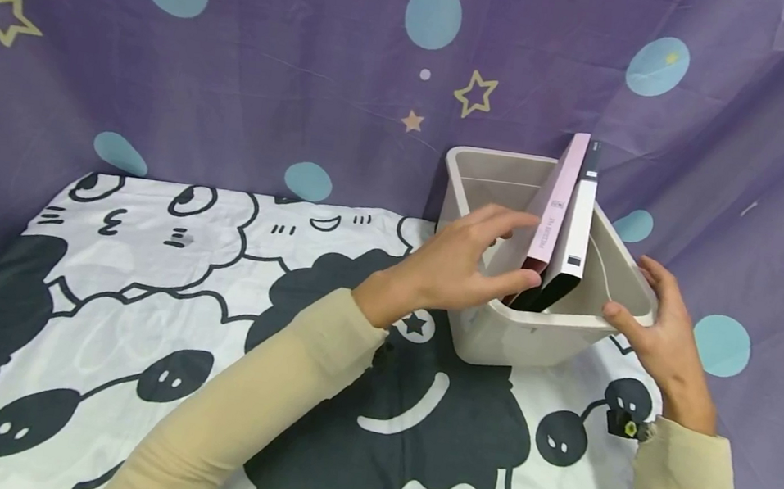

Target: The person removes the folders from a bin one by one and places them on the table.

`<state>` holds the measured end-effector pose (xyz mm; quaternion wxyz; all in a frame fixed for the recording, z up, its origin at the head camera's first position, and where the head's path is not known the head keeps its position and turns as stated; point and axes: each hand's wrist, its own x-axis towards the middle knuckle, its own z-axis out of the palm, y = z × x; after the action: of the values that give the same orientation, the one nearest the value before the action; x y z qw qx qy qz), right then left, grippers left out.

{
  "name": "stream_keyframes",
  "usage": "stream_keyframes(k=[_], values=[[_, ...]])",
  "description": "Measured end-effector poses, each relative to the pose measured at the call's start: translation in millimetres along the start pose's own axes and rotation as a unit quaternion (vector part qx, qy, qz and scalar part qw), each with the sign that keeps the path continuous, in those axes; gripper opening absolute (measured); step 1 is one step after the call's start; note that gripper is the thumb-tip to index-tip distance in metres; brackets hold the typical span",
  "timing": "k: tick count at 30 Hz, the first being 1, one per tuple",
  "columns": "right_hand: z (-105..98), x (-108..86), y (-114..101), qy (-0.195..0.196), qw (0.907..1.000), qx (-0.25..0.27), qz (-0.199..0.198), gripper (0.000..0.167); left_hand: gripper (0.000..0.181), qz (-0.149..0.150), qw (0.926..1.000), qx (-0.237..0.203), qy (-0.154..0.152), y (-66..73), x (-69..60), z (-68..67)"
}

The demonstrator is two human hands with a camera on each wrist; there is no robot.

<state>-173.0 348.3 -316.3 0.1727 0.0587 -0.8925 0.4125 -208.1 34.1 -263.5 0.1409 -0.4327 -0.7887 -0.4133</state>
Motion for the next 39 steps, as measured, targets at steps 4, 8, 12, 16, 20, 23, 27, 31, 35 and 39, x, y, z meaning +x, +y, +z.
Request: stream_keyframes(k=[4, 8, 12, 16, 20, 23, 27, 31, 35, 39], values=[[0, 0.2, 1, -0.007, 0.9999, 0.009, 0.003, 0.079, 0.059, -0.013, 0.9994, -0.031, -0.008, 1.1, 4.3, -0.1], [0, 0.2, 0, -0.013, 0.9998, 0.016, 0.006, 0.081, 0.059, -0.032, 0.9981, -0.048, -0.019, 1.7, 8.9, -1.1], [0, -0.1, 0, -0.015, 0.9997, 0.018, 0.006, 0.081, 0.059, -0.048, 0.9976, -0.041, -0.029, 3.1, 13.2, -2.6], [0, -0.3, 0, -0.012, 0.9997, 0.022, 0.002, 0.081, 0.06, -0.058, 0.9971, -0.028, -0.039, 4.2, 17.8, -3.6], [0, -0.7, 0, -0.013, 0.9997, 0.022, 0.003, 0.081, 0.06, -0.058, 0.9971, -0.016, -0.046, 4.1, 22.3, -2.8], [0, -0.8, 0, -0.014, 0.9997, 0.019, 0.007, 0.08, 0.06, -0.059, 0.9969, -0.009, -0.05, 3.9, 24.9, -1.8], [1, -1.1, 0, -0.014, 0.9998, 0.01, 0.011, 0.077, 0.06, -0.067, 0.9958, -0.004, -0.062, 3.2, 27.2, -0.6], [0, -1.3, 0, -0.017, 0.9997, 0.002, 0.017, 0.076, 0.06, -0.074, 0.9947, 0.0, -0.072, 2.4, 29.2, 0.3], [0, -1.2, 0, -0.019, 0.9997, 0.0, 0.016, 0.075, 0.06, -0.078, 0.9939, 0.008, -0.078, 1.6, 31.6, 1.4], [0, -1.3, 0, -0.017, 0.9998, -0.001, 0.011, 0.074, 0.061, -0.087, 0.9923, 0.014, -0.087, 1.6, 34.7, 2.4]])
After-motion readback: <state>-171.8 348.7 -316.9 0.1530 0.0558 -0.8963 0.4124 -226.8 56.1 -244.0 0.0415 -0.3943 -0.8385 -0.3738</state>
